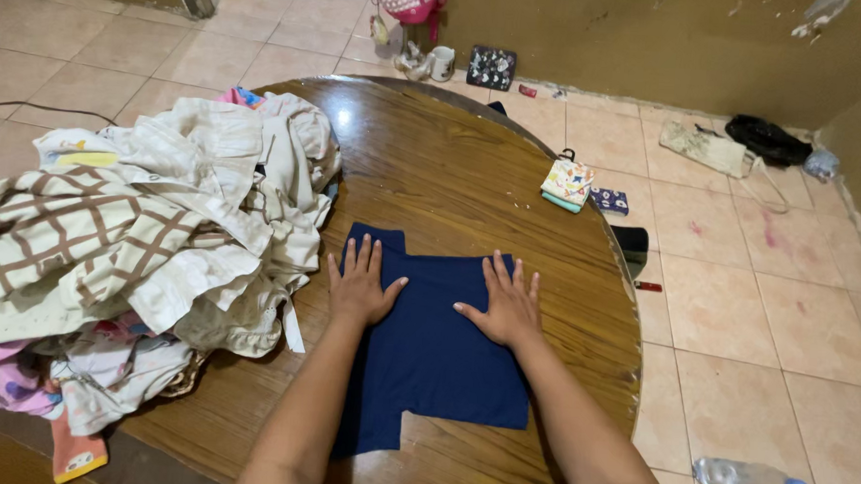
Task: The person picks up clothing items one at a time from a pile, smooths them out on a table, and folds them into small rectangles.
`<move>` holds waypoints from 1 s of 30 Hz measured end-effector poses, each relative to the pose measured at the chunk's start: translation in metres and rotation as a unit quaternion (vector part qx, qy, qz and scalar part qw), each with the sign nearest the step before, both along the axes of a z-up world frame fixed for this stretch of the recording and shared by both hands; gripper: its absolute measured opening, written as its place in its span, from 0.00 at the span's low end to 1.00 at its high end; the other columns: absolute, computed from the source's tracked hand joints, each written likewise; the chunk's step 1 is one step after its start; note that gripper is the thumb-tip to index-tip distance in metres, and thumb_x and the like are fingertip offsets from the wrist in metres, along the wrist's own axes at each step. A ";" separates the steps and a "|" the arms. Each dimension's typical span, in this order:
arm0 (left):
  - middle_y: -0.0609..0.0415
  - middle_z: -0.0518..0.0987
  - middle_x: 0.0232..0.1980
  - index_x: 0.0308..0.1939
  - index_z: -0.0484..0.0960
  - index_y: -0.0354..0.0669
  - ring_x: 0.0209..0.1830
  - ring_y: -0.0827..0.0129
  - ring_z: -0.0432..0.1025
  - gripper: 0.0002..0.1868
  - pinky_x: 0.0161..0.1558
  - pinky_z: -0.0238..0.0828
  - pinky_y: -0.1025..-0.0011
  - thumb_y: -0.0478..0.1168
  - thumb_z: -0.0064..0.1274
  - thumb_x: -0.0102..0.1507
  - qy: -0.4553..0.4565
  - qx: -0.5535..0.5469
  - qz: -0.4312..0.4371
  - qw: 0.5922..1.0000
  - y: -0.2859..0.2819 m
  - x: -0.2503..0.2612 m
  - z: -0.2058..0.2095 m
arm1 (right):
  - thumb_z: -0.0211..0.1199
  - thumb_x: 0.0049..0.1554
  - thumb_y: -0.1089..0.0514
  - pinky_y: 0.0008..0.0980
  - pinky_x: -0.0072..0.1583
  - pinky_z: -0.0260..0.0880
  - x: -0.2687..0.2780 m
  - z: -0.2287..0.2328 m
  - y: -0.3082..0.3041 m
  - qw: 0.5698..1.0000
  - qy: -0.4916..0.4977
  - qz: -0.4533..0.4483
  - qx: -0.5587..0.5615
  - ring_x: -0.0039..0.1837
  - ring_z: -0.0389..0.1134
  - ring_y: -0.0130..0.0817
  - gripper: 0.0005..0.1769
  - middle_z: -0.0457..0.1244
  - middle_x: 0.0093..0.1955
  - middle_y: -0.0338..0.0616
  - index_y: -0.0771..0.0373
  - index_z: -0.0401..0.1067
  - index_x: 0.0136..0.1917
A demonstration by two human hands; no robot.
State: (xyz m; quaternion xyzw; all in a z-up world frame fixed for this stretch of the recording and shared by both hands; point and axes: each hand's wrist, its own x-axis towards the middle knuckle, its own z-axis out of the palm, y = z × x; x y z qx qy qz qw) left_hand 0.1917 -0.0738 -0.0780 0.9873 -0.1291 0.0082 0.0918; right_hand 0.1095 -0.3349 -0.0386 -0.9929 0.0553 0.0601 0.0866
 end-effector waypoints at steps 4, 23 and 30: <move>0.52 0.44 0.84 0.80 0.48 0.46 0.83 0.55 0.33 0.50 0.74 0.20 0.37 0.73 0.36 0.63 0.012 0.022 -0.013 1.000 -0.005 0.006 0.002 | 0.54 0.48 0.15 0.62 0.79 0.21 -0.001 -0.004 -0.002 1.000 -0.006 -0.001 -0.006 0.86 0.28 0.54 0.63 0.33 0.87 0.42 0.52 0.44 0.83; 0.47 0.53 0.83 0.78 0.59 0.47 0.83 0.48 0.43 0.34 0.76 0.34 0.46 0.50 0.39 0.68 -0.062 -0.058 -0.091 0.992 -0.026 -0.060 -0.006 | 0.48 0.62 0.32 0.70 0.75 0.22 0.000 -0.036 0.050 0.983 -0.130 0.106 -0.073 0.84 0.33 0.61 0.47 0.37 0.86 0.53 0.63 0.46 0.82; 0.47 0.52 0.82 0.77 0.59 0.49 0.82 0.50 0.43 0.35 0.76 0.34 0.45 0.55 0.41 0.67 -0.047 -0.054 -0.041 0.997 -0.032 -0.071 -0.003 | 0.46 0.61 0.31 0.61 0.79 0.23 -0.009 -0.023 0.053 0.996 -0.030 0.074 0.027 0.86 0.30 0.54 0.45 0.34 0.87 0.44 0.53 0.44 0.83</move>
